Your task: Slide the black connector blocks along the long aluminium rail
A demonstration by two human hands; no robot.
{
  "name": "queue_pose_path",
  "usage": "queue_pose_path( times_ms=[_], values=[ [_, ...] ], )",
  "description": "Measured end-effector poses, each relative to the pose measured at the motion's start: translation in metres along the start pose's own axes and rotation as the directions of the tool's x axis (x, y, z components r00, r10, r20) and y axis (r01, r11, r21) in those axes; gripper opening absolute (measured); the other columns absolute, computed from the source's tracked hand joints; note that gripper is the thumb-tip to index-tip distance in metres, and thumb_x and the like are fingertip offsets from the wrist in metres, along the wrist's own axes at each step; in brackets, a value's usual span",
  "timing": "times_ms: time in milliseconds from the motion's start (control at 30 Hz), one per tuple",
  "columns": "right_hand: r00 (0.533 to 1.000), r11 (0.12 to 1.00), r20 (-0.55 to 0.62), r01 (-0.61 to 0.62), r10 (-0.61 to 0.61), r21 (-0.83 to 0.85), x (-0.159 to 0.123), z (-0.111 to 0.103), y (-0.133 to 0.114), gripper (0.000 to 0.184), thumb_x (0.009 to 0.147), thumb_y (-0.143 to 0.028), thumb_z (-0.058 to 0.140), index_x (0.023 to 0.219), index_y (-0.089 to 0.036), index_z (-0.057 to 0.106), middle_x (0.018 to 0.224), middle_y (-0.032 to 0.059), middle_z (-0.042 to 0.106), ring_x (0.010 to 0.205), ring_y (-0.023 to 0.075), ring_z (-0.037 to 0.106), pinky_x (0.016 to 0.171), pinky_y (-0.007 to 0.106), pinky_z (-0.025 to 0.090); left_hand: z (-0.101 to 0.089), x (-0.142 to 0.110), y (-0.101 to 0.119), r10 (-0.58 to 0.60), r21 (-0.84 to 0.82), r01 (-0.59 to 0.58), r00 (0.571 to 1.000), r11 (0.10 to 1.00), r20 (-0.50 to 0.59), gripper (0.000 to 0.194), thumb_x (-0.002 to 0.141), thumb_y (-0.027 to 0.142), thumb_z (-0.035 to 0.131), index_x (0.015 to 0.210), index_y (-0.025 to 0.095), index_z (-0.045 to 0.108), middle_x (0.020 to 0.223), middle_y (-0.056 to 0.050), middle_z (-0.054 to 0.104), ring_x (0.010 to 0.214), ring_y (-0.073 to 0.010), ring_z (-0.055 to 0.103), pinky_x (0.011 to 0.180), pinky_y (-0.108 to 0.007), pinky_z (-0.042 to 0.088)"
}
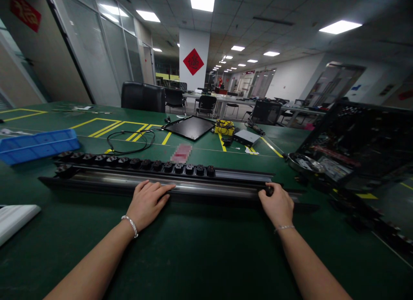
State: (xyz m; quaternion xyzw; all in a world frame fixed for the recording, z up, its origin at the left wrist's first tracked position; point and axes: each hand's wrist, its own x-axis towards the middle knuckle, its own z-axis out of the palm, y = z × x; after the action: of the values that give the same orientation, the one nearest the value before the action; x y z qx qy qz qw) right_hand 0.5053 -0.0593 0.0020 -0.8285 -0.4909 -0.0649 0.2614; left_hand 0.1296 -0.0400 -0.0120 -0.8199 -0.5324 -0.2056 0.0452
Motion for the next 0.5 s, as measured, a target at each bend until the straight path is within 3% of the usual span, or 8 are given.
queue_pose_path(
  times_ms=[500],
  values=[
    [1.0,1.0,0.004,-0.002,0.002,0.004,0.0013,0.0013,0.0028,0.037,0.072,-0.035,0.042,0.102,-0.018,0.055,0.097,0.0093,0.061,0.095,0.0251,0.054,0.086,0.039,0.035,-0.0027,0.0004,0.0018,-0.008,0.0,0.008,1.0,1.0,0.018,0.032,0.087,0.032,0.041,0.116,0.035,0.054,0.083,0.002,0.061,0.087,-0.0164,0.056,0.096,-0.04,0.026]
  ],
)
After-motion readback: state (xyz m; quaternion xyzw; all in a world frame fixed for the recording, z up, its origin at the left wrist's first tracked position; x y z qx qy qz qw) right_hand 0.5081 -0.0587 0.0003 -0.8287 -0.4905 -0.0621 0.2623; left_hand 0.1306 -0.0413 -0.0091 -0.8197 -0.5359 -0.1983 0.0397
